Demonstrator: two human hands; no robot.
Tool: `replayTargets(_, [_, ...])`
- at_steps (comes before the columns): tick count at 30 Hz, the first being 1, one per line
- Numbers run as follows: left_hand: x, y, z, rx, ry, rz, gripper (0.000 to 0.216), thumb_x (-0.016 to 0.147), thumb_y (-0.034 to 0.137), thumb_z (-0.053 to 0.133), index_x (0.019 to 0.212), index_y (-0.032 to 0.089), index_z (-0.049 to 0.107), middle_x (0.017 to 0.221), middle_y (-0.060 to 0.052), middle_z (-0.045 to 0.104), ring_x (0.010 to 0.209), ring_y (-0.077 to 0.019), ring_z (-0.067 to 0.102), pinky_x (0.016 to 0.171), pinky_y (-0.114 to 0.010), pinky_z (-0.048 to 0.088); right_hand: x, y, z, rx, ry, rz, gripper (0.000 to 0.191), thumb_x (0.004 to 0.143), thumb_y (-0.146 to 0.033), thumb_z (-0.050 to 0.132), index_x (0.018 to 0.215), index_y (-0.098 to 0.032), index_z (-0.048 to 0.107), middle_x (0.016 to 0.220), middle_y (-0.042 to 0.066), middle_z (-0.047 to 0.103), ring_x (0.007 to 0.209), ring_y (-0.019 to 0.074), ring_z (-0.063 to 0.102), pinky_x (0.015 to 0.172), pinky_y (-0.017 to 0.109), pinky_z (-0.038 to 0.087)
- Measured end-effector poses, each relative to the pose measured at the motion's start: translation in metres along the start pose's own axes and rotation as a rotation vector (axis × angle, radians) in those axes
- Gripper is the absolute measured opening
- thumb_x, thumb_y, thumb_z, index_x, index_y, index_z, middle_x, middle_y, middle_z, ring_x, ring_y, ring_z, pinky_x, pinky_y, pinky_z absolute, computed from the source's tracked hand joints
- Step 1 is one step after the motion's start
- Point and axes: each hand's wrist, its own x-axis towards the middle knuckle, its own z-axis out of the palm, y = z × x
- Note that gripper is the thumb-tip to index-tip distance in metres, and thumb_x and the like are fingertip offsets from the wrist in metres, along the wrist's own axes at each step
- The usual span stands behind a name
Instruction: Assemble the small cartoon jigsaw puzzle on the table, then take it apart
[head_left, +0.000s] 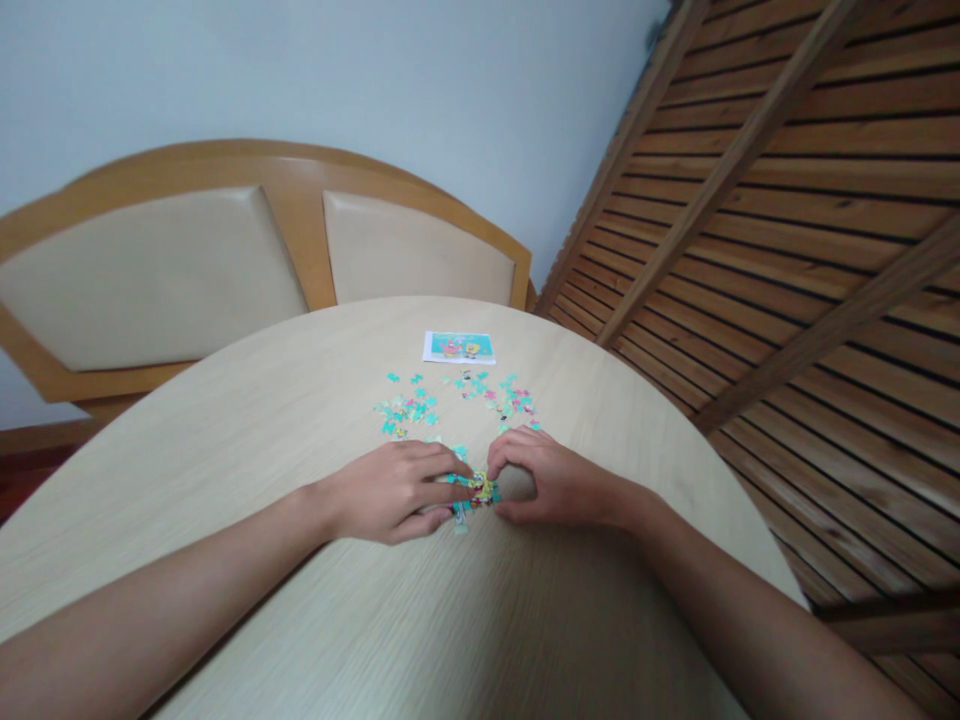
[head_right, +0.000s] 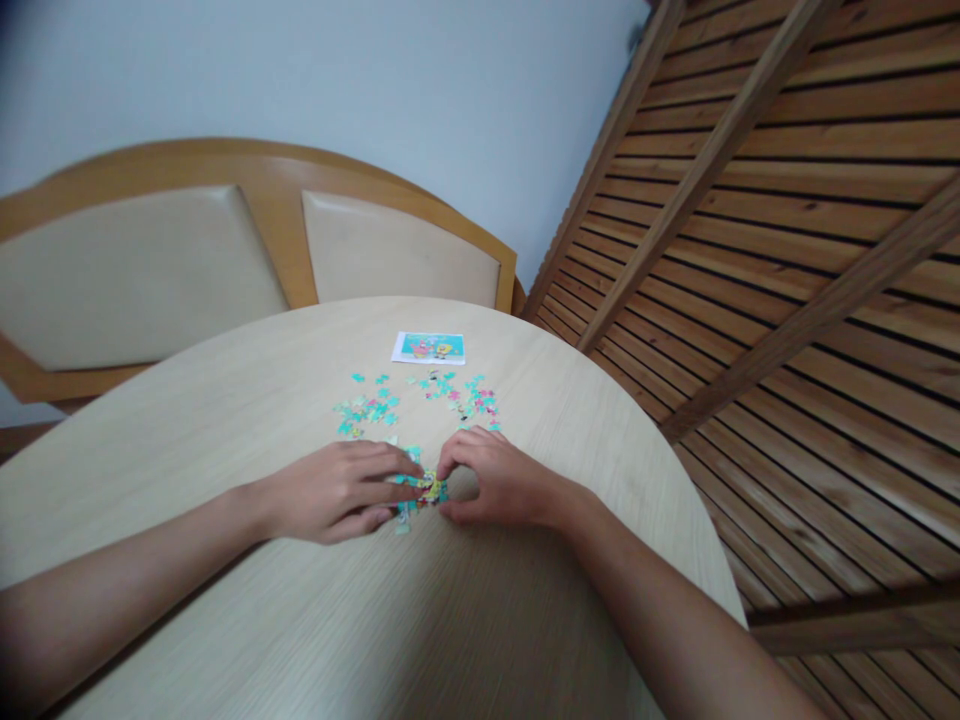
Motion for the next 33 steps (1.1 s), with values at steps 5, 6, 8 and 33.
replayTargets(5, [-0.0001,-0.0001,-0.0001,0.006,-0.002,0.0,0.039,0.101,0.025,0.046,0.139,0.024,0.053,0.131,-0.009,0.064,0.116,-0.0264,0.061,0.098,-0.043,0.052,0.0014,-0.0013,-0.0016,0.007,-0.01,-0.002,0.027,0.077,-0.028,0.079,0.098,-0.021,0.063,0.106,0.005,0.067,0.103,0.0239,0.059,0.093,0.039,0.043])
replayTargets(6, [-0.0001,0.0,-0.0002,0.007,-0.001,0.0,0.039,0.101,0.025,0.046,0.139,0.024,0.053,0.131,-0.009,0.064,0.116,-0.0264,0.061,0.098,-0.043,0.052,0.0018,-0.0016,-0.0018,0.009,-0.007,-0.007,0.026,0.078,-0.028,0.079,0.098,-0.021,0.063,0.106,0.005,0.067,0.102,0.0236,0.059,0.093,0.039,0.043])
replayTargets(8, [0.0002,0.0002,-0.0005,0.009,0.001,0.002,0.039,0.1,0.025,0.046,0.139,0.024,0.053,0.13,-0.01,0.064,0.115,-0.0264,0.061,0.098,-0.043,0.052,0.0024,-0.002,-0.002,0.011,-0.007,-0.017,0.024,0.079,-0.027,0.078,0.097,-0.021,0.063,0.105,0.005,0.067,0.102,0.0232,0.059,0.093,0.039,0.043])
replayTargets(33, [0.0006,0.0009,-0.0005,0.013,0.02,0.002,0.03,0.1,0.024,0.047,0.128,0.019,0.058,0.127,-0.011,0.066,0.115,-0.0261,0.063,0.098,-0.041,0.053,0.0032,-0.0006,-0.0019,-0.016,0.014,-0.124,0.008,0.082,-0.024,0.076,0.087,-0.021,0.071,0.097,0.005,0.069,0.094,0.0206,0.064,0.088,0.036,0.049])
